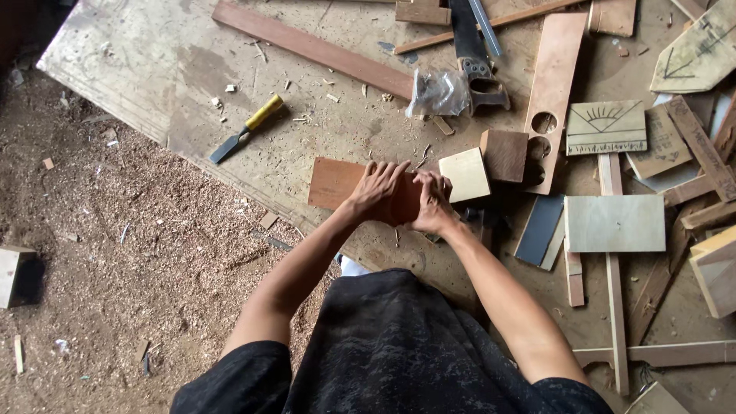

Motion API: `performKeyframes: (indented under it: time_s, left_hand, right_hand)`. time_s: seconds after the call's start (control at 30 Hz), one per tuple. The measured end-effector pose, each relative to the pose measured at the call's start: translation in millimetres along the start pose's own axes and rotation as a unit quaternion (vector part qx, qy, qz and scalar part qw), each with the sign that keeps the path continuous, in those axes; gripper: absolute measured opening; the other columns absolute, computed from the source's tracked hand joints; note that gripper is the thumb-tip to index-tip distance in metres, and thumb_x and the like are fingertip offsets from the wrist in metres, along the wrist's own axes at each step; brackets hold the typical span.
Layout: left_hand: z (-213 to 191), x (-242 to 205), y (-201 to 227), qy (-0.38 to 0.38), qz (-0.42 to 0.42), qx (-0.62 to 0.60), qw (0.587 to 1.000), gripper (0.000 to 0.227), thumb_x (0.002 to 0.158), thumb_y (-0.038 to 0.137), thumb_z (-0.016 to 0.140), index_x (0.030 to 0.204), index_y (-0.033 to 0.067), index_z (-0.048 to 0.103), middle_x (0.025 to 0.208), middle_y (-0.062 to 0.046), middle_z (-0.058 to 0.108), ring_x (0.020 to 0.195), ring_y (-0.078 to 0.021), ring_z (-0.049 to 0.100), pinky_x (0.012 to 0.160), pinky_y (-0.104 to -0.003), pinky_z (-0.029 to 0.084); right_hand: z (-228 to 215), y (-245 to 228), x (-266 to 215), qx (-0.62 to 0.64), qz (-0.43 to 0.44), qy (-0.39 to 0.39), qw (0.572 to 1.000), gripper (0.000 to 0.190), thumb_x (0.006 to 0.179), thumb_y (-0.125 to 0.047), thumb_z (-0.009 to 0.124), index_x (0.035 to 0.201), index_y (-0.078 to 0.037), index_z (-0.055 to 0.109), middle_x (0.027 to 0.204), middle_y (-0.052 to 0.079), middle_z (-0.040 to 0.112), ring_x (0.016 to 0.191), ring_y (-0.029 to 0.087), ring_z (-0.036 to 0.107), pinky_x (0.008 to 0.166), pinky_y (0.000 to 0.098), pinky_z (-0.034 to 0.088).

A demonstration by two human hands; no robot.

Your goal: The person assembles a small wooden box by hammering nails into wooden planks to join them together. They then use a hand saw to trim the edges of the assembled box.

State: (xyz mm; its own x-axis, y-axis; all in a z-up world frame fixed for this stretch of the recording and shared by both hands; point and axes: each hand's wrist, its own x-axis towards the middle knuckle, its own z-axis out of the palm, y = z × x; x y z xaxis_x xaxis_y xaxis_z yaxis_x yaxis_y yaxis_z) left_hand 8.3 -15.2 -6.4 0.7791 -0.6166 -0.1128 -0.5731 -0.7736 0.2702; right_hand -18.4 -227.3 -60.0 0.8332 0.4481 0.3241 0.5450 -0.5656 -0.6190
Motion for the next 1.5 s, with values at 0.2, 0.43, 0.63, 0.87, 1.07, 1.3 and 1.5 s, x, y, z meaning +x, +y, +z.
performKeyframes:
  time_s: [0.2, 0.43, 0.63, 0.87, 1.07, 1.3, 1.5]
  left_hand:
    - [57.3, -30.1, -12.4, 0.106, -0.03, 0.155, 0.982, 0.089, 0.103, 0.033, 0.066, 0.173, 0.0103, 0.015, 0.143, -0.004, 0.051, 0.131, -0.0182, 0.05, 0.12, -0.046, 0.03]
    - [43.0, -28.0, -5.5, 0.08, -0.02, 0.19, 0.978, 0.111, 0.077, 0.056, 0.073, 0.163, 0.0171, 0.015, 0.147, -0.008, 0.046, 0.136, -0.0241, 0.042, 0.117, -0.054, 0.024]
    - [-7.5, 4.3, -9.6, 0.008, -0.01, -0.016, 1.0, 0.154, 0.036, 0.088, 0.084, 0.157, 0.0125, 0.026, 0.135, -0.017, 0.046, 0.131, -0.0337, 0.043, 0.111, -0.058, 0.028]
    - [-11.0, 5.2, -3.2, -0.029, -0.032, 0.02, 0.999, 0.149, 0.04, 0.089, 0.084, 0.153, 0.0088, 0.03, 0.133, -0.018, 0.046, 0.128, -0.0347, 0.042, 0.107, -0.06, 0.03]
    - [-15.1, -6.7, -16.2, 0.0, -0.081, 0.004, 0.997, 0.152, 0.034, 0.086, 0.086, 0.152, 0.0098, 0.029, 0.133, -0.019, 0.045, 0.128, -0.0362, 0.041, 0.106, -0.062, 0.027]
    - [-15.6, -12.4, -29.3, 0.028, -0.118, -0.028, 0.992, 0.153, 0.041, 0.087, 0.083, 0.158, 0.0053, 0.027, 0.137, -0.02, 0.045, 0.131, -0.0378, 0.04, 0.113, -0.06, 0.021]
    - [-18.2, -10.0, -30.5, 0.023, -0.108, -0.009, 0.994, 0.152, 0.041, 0.085, 0.083, 0.158, 0.006, 0.027, 0.137, -0.019, 0.045, 0.132, -0.0369, 0.04, 0.116, -0.062, 0.017]
  right_hand:
    - [-2.5, -15.5, -11.3, -0.07, -0.132, 0.094, 0.984, 0.121, 0.051, 0.003, 0.073, 0.153, -0.009, 0.009, 0.145, 0.021, 0.044, 0.131, 0.032, 0.047, 0.101, 0.0498, 0.034]
    - [-15.6, -26.3, -8.2, -0.074, -0.033, -0.001, 0.997, 0.118, 0.047, -0.001, 0.078, 0.15, -0.009, 0.021, 0.141, 0.016, 0.047, 0.126, 0.029, 0.049, 0.101, 0.0531, 0.036]
    - [-21.0, -9.8, 20.4, -0.056, 0.105, -0.109, 0.987, 0.126, 0.038, -0.03, 0.097, 0.142, -0.012, 0.028, 0.144, 0.015, 0.043, 0.143, 0.036, 0.038, 0.111, 0.059, 0.03]
    - [-13.9, -8.1, 14.9, -0.022, 0.05, -0.066, 0.996, 0.132, 0.045, -0.036, 0.1, 0.149, -0.009, 0.023, 0.155, 0.022, 0.035, 0.152, 0.043, 0.025, 0.126, 0.0577, 0.02]
    - [-6.4, 4.7, 25.5, 0.055, 0.066, -0.065, 0.994, 0.145, 0.044, -0.041, 0.101, 0.151, -0.002, 0.012, 0.155, 0.03, 0.022, 0.15, 0.048, 0.022, 0.124, 0.0564, 0.018]
    - [-41.4, 80.4, -20.7, -0.091, 0.473, 0.04, 0.875, 0.1, 0.077, -0.029, 0.09, 0.145, 0.005, 0.026, 0.137, 0.046, 0.039, 0.121, 0.052, 0.052, 0.095, 0.0522, 0.052]
    - [-69.3, 110.3, 6.1, 0.326, 0.549, 0.109, 0.762, 0.05, 0.095, -0.029, 0.073, 0.127, 0.001, 0.049, 0.118, 0.017, 0.071, 0.091, 0.023, 0.071, 0.074, 0.0363, 0.058]
